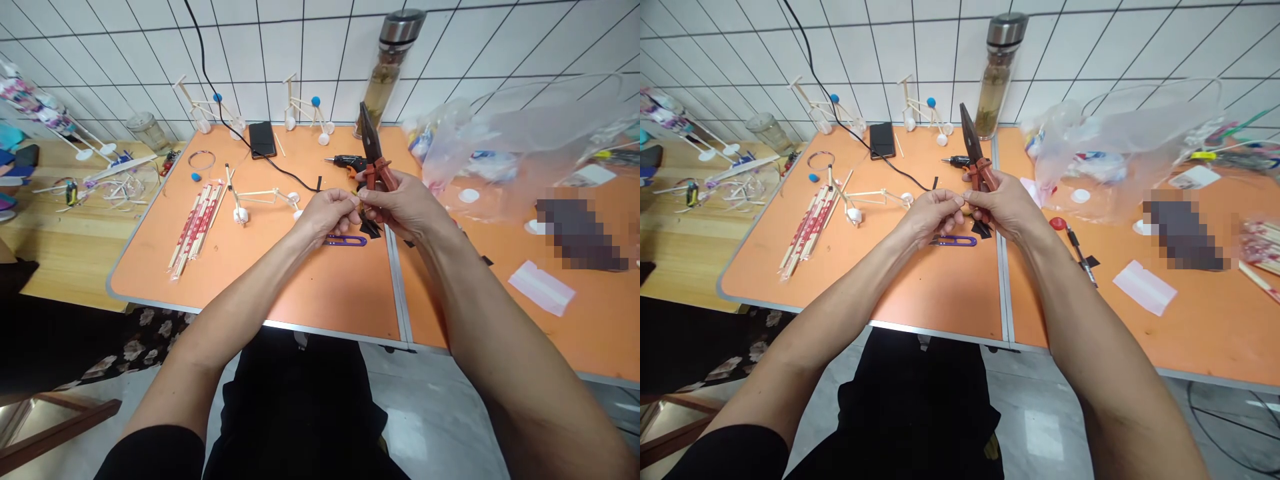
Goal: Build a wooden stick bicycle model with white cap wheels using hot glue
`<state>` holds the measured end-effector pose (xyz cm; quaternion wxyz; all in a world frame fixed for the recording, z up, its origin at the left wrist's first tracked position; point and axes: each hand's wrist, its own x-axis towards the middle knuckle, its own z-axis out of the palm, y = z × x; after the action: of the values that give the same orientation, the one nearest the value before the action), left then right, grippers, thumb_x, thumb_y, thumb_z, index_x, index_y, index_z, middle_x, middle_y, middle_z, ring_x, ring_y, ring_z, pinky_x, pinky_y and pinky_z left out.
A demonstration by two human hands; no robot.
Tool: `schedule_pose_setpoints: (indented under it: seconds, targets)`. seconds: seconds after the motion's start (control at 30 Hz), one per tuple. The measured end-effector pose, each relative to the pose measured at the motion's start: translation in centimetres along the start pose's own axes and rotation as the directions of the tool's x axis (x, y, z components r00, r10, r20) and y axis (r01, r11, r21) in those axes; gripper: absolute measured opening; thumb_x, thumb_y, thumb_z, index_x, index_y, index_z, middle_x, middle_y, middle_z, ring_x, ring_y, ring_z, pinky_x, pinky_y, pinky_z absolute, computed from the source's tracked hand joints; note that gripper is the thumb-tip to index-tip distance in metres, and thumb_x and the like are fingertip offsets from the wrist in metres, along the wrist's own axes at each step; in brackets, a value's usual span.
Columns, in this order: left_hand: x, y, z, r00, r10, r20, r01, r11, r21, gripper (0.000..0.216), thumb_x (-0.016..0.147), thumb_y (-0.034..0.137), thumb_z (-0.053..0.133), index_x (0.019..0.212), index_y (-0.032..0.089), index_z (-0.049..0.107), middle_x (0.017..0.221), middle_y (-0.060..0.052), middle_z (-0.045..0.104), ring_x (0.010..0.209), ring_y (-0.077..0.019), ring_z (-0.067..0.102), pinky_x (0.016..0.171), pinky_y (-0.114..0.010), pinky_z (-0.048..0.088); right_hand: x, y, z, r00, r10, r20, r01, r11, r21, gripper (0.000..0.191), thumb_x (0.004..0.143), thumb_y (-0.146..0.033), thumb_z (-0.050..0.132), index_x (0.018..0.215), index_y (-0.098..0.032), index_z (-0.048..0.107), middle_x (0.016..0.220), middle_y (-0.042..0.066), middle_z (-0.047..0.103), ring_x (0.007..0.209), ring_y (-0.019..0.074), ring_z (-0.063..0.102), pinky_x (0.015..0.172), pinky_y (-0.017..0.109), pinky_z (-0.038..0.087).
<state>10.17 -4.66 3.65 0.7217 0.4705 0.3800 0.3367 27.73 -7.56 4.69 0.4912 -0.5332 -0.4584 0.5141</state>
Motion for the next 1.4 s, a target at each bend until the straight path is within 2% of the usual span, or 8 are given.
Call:
schedule_pose_setpoints:
  seconds: [0.3,0.5,0.7,0.9,1.0,1.13,1.27,1.4]
  targets:
    - [0.1,0.0,0.2,0.998,-0.045,-0.034,0.045,0.999,-0.013,0.036,0.11,0.009,0.067,0.075,0.018,0.065,0.059,0.001,0.07,0.038,-0.004,0.047,0.042,-0.018,0.031,1.2,0.7,-0.3,0.988,-0.073,-0.138,0.079,0.996,0.04,0.052,0.068,-0.027,0.097,0.111,-0.028,0.068,0.08,-0.004,0.059,0.06,0.0127,0.051,0.049,0.03,0.044]
    - [0.3,0.7,0.1,0.986,-0.093,-0.136,0.078,0.991,-0.112,0.032,0.109,0.011,0.054,0.079,0.018,0.065,0.062,0.0,0.071,0.04,-0.0049,0.05,0.043,-0.018,0.029,1.7,1.4,-0.3,0.979,-0.088,-0.182,0.11,0.987,0.114,0.054,0.068,-0.025,0.094,0.114,-0.028,0.065,0.082,-0.006,0.055,0.064,0.013,0.051,0.053,0.029,0.044]
    - [0.4,1.0,0.0,0.982,-0.118,-0.147,0.098,0.986,-0.133,0.026,0.108,0.015,0.059,0.083,0.018,0.064,0.065,-0.001,0.073,0.041,-0.005,0.052,0.045,-0.018,0.031,1.7,1.5,0.2,0.971,-0.118,-0.209,0.145,0.982,0.121,0.051,0.069,-0.024,0.093,0.11,-0.028,0.063,0.087,-0.006,0.054,0.062,0.011,0.051,0.053,0.029,0.044]
    - [0.2,0.9,0.0,0.99,-0.089,-0.111,0.076,0.99,-0.116,0.031,0.113,0.019,0.06,0.082,0.018,0.065,0.064,-0.001,0.073,0.04,-0.0049,0.052,0.044,-0.019,0.033,1.6,1.7,0.4,0.979,-0.105,-0.172,0.13,0.981,0.142,0.051,0.07,-0.023,0.099,0.111,-0.027,0.067,0.083,-0.005,0.058,0.058,0.0097,0.051,0.047,0.026,0.042]
    - [0.1,0.8,-0.1,0.993,-0.051,-0.107,0.043,0.996,-0.073,0.03,0.112,0.014,0.064,0.081,0.018,0.066,0.063,0.001,0.073,0.039,-0.004,0.05,0.043,-0.019,0.032,1.5,1.9,0.8,0.985,-0.093,-0.148,0.114,0.983,0.145,0.052,0.071,-0.024,0.103,0.111,-0.026,0.069,0.08,-0.004,0.061,0.055,0.0097,0.052,0.043,0.025,0.039]
    - [0.1,0.8,-0.2,0.996,-0.019,-0.09,0.015,0.999,-0.05,0.029,0.111,0.008,0.067,0.083,0.016,0.069,0.063,0.002,0.072,0.039,-0.0029,0.049,0.043,-0.017,0.032,1.3,1.7,0.9,0.989,-0.09,-0.117,0.107,0.983,0.149,0.049,0.074,-0.026,0.104,0.113,-0.024,0.074,0.083,-0.001,0.07,0.059,0.0116,0.058,0.046,0.025,0.044]
    - [0.2,0.9,-0.3,0.993,0.058,-0.105,-0.069,0.992,-0.107,0.032,0.113,0.01,0.067,0.082,0.016,0.069,0.063,0.002,0.072,0.04,-0.003,0.049,0.043,-0.018,0.034,0.9,1.0,0.2,0.989,-0.115,-0.093,0.117,0.993,0.015,0.032,0.092,-0.045,0.094,0.11,-0.023,0.078,0.092,0.006,0.081,0.07,0.0169,0.067,0.059,0.03,0.056]
    - [0.5,0.8,-0.5,0.984,0.112,-0.136,-0.133,0.978,-0.159,0.028,0.115,0.009,0.062,0.09,0.017,0.07,0.063,0.003,0.072,0.041,-0.0043,0.051,0.044,-0.019,0.033,0.0,-0.2,-0.3,0.991,-0.11,-0.071,0.086,0.957,-0.278,0.025,0.103,-0.045,0.082,0.111,-0.022,0.08,0.093,0.006,0.084,0.063,0.0166,0.062,0.06,0.032,0.05]
